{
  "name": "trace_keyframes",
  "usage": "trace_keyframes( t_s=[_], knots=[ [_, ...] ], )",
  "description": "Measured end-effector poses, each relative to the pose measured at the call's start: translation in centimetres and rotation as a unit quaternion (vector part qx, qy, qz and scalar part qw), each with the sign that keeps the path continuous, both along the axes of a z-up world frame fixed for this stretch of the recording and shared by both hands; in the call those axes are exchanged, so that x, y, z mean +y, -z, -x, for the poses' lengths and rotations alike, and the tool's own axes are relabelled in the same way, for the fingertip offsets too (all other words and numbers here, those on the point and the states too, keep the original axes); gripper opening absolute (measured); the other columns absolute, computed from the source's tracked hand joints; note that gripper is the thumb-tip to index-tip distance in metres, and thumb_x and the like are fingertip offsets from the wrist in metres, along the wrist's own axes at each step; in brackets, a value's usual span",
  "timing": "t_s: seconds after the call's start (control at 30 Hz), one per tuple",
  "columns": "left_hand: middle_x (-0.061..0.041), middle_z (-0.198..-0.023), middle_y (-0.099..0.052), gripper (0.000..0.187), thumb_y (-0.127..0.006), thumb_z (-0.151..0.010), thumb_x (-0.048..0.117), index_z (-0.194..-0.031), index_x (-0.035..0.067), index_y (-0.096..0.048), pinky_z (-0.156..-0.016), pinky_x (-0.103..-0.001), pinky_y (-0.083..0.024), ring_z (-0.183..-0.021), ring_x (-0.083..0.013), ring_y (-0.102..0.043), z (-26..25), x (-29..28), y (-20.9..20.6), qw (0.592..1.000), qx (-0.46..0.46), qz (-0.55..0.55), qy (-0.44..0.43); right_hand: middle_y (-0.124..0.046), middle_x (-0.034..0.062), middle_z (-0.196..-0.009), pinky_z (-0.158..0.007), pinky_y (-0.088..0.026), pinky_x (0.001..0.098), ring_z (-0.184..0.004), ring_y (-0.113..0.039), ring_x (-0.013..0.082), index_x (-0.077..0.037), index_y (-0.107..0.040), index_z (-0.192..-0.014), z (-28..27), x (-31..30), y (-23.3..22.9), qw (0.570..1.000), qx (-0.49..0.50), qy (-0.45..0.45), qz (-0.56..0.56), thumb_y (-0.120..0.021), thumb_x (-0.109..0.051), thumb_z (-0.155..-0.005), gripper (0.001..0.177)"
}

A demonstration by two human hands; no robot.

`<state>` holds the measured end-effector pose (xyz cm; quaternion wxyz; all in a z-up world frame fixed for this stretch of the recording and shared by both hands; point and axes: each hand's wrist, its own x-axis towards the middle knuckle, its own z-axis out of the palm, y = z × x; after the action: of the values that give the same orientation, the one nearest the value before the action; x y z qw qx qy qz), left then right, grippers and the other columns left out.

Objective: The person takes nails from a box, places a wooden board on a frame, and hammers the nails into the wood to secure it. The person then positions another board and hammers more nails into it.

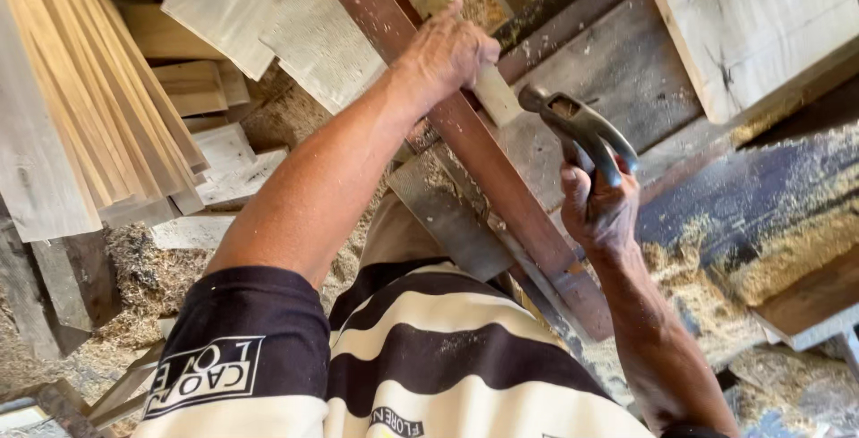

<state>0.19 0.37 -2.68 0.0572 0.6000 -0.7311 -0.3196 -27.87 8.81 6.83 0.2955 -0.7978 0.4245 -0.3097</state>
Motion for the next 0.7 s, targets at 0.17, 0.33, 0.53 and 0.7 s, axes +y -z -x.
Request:
trace_keyframes(
  t_s=[0.17, 0.33, 0.53, 0.7],
  knots=[
    [-0.007, -0.063, -0.054, 0.035, -0.049, -0.101, -0.005, -0.078, 0.021, -0.056, -0.128, -0.046, -0.017, -0.070, -0.0155, -0.066, -0.2, -0.6, 0.6, 0.995, -0.079, 0.049, 0.041, -0.059, 0.0151, -0.061, -0.074, -0.051, 0.0452, -0.052, -0.053, 0.0343, -0.005, -0.060, -0.094, -0.5, -1.2, 1.8, 0.962, 0.270, -0.023, -0.014, -0.060, -0.040, -0.106, 0.037],
    [-0.002, -0.066, -0.058, 0.029, -0.059, -0.087, -0.004, -0.071, 0.021, -0.061, -0.127, -0.046, -0.016, -0.080, -0.0104, -0.065, 0.4, 0.6, 1.8, 0.999, -0.026, 0.039, 0.011, -0.058, 0.0169, -0.058, -0.078, -0.050, 0.0469, -0.054, -0.055, 0.0377, -0.006, -0.061, -0.094, 1.0, 0.5, 0.2, 0.969, 0.236, 0.012, -0.074, -0.061, -0.036, -0.106, 0.033],
    [-0.003, -0.081, -0.069, 0.034, -0.059, -0.099, -0.006, -0.083, 0.023, -0.068, -0.128, -0.047, -0.025, -0.080, -0.0144, -0.068, -0.3, 1.1, 2.8, 0.993, -0.007, 0.118, -0.005, -0.058, 0.0174, -0.057, -0.081, -0.051, 0.0453, -0.053, -0.057, 0.0368, -0.005, -0.058, -0.089, 1.5, -0.1, 1.7, 0.945, 0.325, -0.010, -0.041, -0.062, -0.039, -0.105, 0.037],
    [-0.008, -0.112, -0.073, 0.007, -0.066, -0.098, 0.016, -0.101, 0.013, -0.071, -0.100, -0.041, -0.048, -0.099, -0.0254, -0.066, -0.1, 0.5, 1.0, 0.986, -0.077, 0.150, -0.011, -0.062, 0.0098, -0.063, -0.077, -0.047, 0.0450, -0.057, -0.056, 0.0309, -0.009, -0.065, -0.094, 7.1, 4.3, 2.3, 0.935, 0.309, 0.146, -0.098, -0.068, -0.042, -0.103, 0.035]
  ],
)
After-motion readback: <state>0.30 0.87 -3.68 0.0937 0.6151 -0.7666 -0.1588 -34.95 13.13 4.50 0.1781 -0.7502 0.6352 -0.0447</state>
